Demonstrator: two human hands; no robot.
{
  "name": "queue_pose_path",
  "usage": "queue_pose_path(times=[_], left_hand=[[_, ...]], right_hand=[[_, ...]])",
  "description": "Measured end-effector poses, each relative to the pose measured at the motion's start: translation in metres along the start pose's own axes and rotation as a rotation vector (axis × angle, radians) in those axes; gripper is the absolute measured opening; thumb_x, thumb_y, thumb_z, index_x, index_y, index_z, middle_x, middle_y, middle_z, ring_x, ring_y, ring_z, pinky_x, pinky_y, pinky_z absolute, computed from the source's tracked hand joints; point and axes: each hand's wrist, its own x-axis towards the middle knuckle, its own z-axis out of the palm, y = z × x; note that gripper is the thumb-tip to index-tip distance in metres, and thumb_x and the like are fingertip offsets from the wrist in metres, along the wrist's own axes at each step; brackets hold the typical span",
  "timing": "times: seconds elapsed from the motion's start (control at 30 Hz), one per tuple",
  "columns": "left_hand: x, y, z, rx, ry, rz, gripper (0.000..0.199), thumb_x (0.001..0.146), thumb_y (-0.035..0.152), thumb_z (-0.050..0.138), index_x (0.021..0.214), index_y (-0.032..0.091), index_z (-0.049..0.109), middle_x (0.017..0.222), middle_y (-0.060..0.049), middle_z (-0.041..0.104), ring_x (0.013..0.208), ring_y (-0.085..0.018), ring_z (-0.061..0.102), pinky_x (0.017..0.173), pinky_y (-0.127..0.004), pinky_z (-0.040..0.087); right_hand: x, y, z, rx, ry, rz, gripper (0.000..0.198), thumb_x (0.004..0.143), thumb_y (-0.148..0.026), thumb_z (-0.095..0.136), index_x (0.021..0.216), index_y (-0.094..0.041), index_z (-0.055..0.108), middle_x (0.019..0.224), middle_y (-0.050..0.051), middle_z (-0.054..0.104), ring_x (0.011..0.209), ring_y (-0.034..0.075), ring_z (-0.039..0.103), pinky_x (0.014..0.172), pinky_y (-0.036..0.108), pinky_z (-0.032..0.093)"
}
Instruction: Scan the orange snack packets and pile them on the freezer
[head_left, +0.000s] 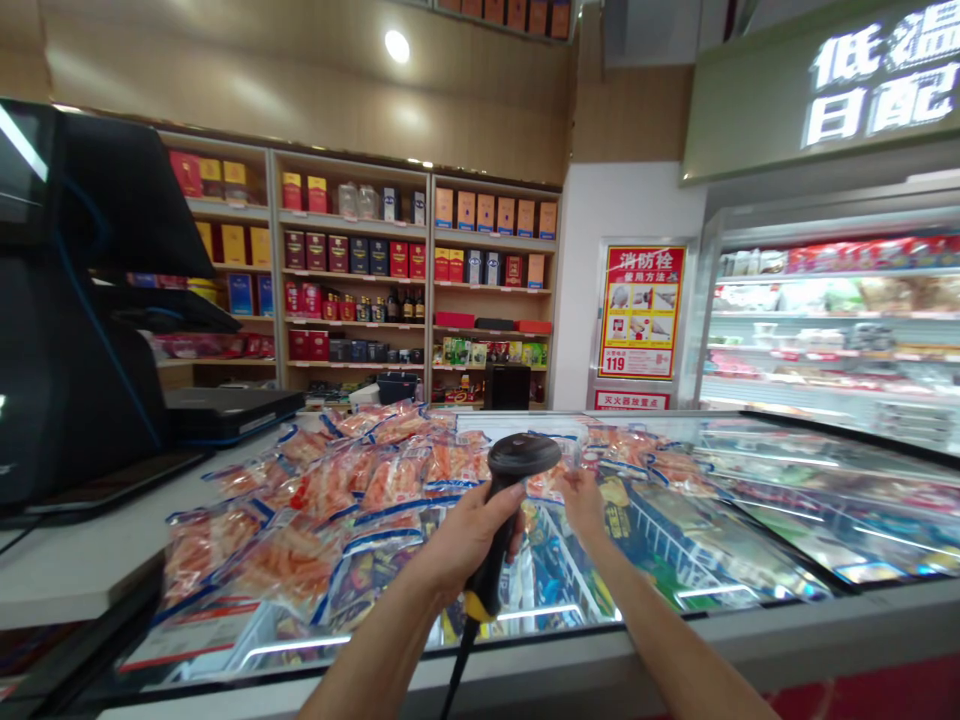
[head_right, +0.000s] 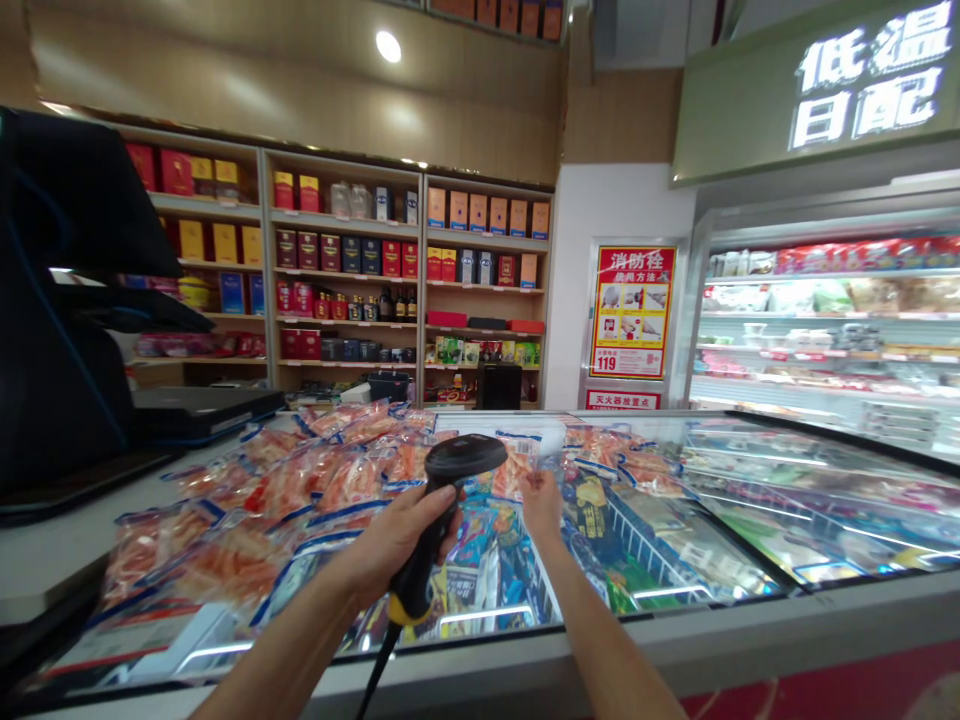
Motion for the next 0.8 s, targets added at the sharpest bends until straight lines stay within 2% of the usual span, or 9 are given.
queue_pose_path(times=[0.1, 0.23, 0.43, 0.63, 0.8], left_hand=[[0.001, -0.003, -0.007, 0.003, 0.062, -0.001, 0.031, 0.069, 0.044, 0.042, 0.058, 0.015, 0.046, 0.045, 0.003, 0.045, 0.040, -0.006, 0.040, 0.042, -0.019, 0.032], [-0.001, -0.009, -0.026, 0.070, 0.247, -0.010, 0.031, 0.067, 0.044, 0.044, 0.057, 0.015, 0.045, 0.042, 0.004, 0.046, 0.037, -0.006, 0.041, 0.040, -0.018, 0.031], [-0.011, -0.022, -0.057, 0.071, 0.438, -0.026, 0.030, 0.063, 0.046, 0.048, 0.057, 0.016, 0.043, 0.043, 0.005, 0.047, 0.037, -0.006, 0.042, 0.039, -0.018, 0.034], [-0.024, -0.023, -0.070, 0.058, 0.478, -0.041, 0.030, 0.064, 0.046, 0.048, 0.060, 0.016, 0.044, 0.045, 0.005, 0.049, 0.037, -0.006, 0.042, 0.040, -0.018, 0.034], [-0.029, -0.020, -0.072, 0.035, 0.454, -0.027, 0.029, 0.065, 0.045, 0.047, 0.060, 0.016, 0.043, 0.044, 0.005, 0.047, 0.038, -0.006, 0.042, 0.040, -0.018, 0.033]], right_hand=[[0.000, 0.000, -0.001, -0.004, 0.007, -0.015, 0.024, 0.060, -0.036, 0.045, 0.071, -0.015, 0.049, 0.065, 0.005, 0.058, 0.060, 0.016, 0.053, 0.058, 0.026, 0.037], [0.000, 0.000, 0.002, 0.009, -0.017, -0.019, 0.025, 0.059, -0.037, 0.046, 0.068, -0.014, 0.050, 0.059, 0.005, 0.057, 0.054, 0.015, 0.051, 0.053, 0.024, 0.036], [-0.003, -0.006, 0.029, 0.064, -0.034, -0.021, 0.031, 0.062, -0.041, 0.044, 0.072, -0.013, 0.052, 0.064, 0.006, 0.059, 0.057, 0.015, 0.052, 0.052, 0.023, 0.036], [-0.011, -0.021, 0.065, -0.277, -0.113, -0.014, 0.029, 0.062, -0.040, 0.045, 0.067, -0.014, 0.055, 0.062, 0.007, 0.060, 0.059, 0.017, 0.053, 0.052, 0.023, 0.034], [-0.006, -0.032, 0.090, -0.418, -0.221, -0.014, 0.034, 0.066, -0.042, 0.041, 0.072, -0.012, 0.057, 0.071, 0.010, 0.062, 0.069, 0.020, 0.056, 0.054, 0.024, 0.034]])
